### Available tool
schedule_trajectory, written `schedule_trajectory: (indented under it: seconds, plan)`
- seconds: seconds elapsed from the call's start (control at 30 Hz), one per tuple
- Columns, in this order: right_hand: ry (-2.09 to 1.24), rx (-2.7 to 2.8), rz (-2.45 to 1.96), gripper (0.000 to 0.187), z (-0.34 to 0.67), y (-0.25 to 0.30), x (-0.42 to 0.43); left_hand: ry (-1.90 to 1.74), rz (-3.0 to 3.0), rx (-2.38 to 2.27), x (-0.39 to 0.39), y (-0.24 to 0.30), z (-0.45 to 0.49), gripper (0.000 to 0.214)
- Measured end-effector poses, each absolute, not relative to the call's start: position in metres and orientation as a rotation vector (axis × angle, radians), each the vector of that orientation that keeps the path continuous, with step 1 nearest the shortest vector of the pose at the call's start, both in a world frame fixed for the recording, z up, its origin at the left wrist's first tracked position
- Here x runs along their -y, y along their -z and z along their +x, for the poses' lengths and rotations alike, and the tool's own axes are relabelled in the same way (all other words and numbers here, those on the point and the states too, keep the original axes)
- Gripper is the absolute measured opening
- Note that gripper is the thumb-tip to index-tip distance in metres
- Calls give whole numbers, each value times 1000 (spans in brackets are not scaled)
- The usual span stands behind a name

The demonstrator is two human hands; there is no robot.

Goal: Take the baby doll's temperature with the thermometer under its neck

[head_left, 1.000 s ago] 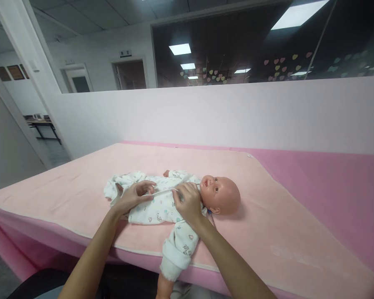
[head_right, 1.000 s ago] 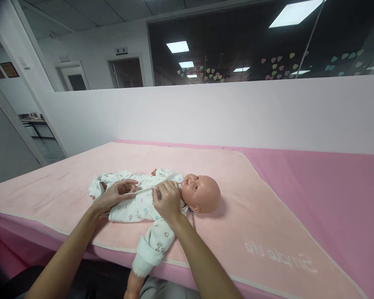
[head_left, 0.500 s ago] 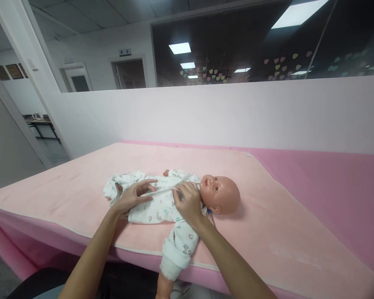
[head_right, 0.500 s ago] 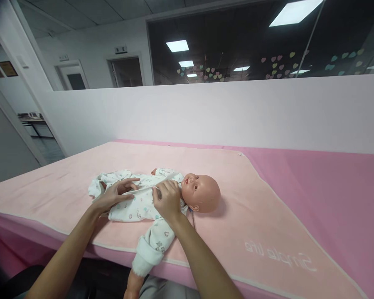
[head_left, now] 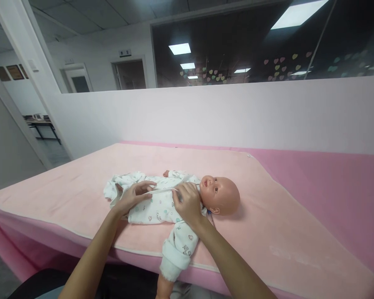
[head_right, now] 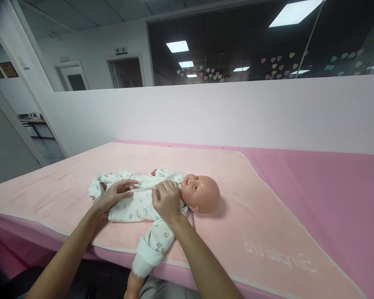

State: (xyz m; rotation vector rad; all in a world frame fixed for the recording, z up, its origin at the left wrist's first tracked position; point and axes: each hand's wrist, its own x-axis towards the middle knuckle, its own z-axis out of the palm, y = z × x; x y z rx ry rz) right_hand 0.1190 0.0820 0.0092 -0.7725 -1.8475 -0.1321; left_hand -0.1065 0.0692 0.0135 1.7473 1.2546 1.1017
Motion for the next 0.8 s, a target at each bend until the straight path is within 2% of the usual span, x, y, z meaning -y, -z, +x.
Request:
schedule_trajectory:
  seconds: [0.07,0.2,0.33,0.5,0.57,0.8]
  plan:
    - [170,1914,-737,12,124,-18,-72,-1111,1738,-1267,-69,-12,-106,41]
    - [169,1888,-658,22,161,-22,-31,-1131,1761,-1269,-64,-19,-104,37]
    - [259,1647,-994,14,220,16,8,-1026,1807,-1250,-69,-43,-91,39]
    - [516,1849,-1267,14,252,62,19,-1050,2067,-1233,-111,-67,-36,36]
    - [517,1884,-1353,10,249,67,18,-1004,2135,-1203,-129,-62,-9,35]
    - [477,1756,-1560,20,242,56,24,-868,2048,-1013,-145,-27,18,37]
